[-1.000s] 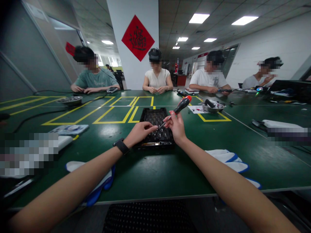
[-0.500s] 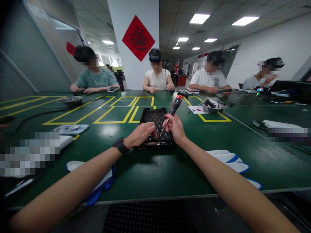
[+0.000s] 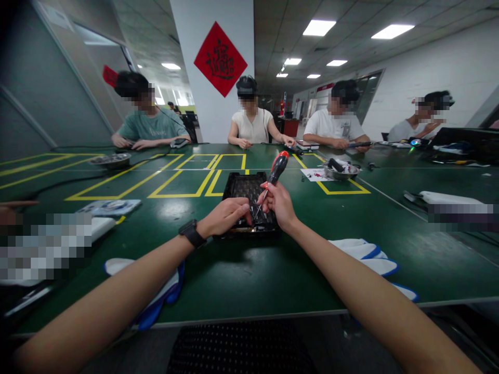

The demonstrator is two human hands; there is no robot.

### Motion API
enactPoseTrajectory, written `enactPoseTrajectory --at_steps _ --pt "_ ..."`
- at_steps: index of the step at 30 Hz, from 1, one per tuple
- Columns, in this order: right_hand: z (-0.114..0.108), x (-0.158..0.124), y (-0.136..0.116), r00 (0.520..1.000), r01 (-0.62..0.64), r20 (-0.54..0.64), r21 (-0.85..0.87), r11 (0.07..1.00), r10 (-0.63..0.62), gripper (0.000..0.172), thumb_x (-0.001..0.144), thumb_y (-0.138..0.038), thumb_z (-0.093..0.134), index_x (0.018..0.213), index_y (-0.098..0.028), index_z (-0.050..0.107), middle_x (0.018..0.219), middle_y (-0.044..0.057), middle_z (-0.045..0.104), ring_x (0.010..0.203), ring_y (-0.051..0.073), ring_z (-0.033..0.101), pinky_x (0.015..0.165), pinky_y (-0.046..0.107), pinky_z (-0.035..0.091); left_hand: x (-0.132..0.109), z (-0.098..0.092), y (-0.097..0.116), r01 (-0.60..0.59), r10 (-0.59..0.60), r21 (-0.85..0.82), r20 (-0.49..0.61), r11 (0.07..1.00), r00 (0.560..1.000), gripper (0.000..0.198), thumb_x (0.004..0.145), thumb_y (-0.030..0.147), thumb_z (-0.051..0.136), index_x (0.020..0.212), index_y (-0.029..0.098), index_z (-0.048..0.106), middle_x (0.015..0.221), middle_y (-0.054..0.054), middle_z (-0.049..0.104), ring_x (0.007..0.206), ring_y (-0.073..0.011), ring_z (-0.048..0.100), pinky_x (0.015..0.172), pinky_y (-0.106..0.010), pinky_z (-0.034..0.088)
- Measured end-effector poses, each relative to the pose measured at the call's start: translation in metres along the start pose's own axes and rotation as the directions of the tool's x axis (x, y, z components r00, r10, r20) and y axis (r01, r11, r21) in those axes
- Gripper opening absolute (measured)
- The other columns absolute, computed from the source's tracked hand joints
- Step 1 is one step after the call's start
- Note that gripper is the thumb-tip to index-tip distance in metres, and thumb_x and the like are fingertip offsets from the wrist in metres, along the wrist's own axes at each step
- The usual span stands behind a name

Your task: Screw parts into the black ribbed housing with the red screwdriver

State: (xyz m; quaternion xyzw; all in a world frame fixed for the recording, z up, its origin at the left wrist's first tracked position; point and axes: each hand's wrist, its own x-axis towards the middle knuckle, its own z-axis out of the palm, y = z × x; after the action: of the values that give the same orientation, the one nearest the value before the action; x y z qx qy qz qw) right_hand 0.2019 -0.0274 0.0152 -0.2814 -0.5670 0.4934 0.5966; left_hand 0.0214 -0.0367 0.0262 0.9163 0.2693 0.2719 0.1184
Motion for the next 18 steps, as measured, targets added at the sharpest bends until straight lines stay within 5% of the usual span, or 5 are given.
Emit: enactPoseTrajectory --at_steps 18 --pt "0.0000 -0.0001 0.0010 1.000 0.005 0.010 -0.023 1.000 -0.005 0.028 0.082 -0.043 0.044 0.093 -0.018 0.049 0.059 -0.001 0.059 0.041 0.007 0.048 0.040 0.018 0.036 -0.0012 0.0000 -0.0003 -0.010 0.010 -0.021 0.001 1.000 1.000 0.071 0.091 0.046 0.009 0.071 0.013 0.069 0.079 -0.006 0.056 0.073 -0.0128 0.051 0.074 -0.024 0.038"
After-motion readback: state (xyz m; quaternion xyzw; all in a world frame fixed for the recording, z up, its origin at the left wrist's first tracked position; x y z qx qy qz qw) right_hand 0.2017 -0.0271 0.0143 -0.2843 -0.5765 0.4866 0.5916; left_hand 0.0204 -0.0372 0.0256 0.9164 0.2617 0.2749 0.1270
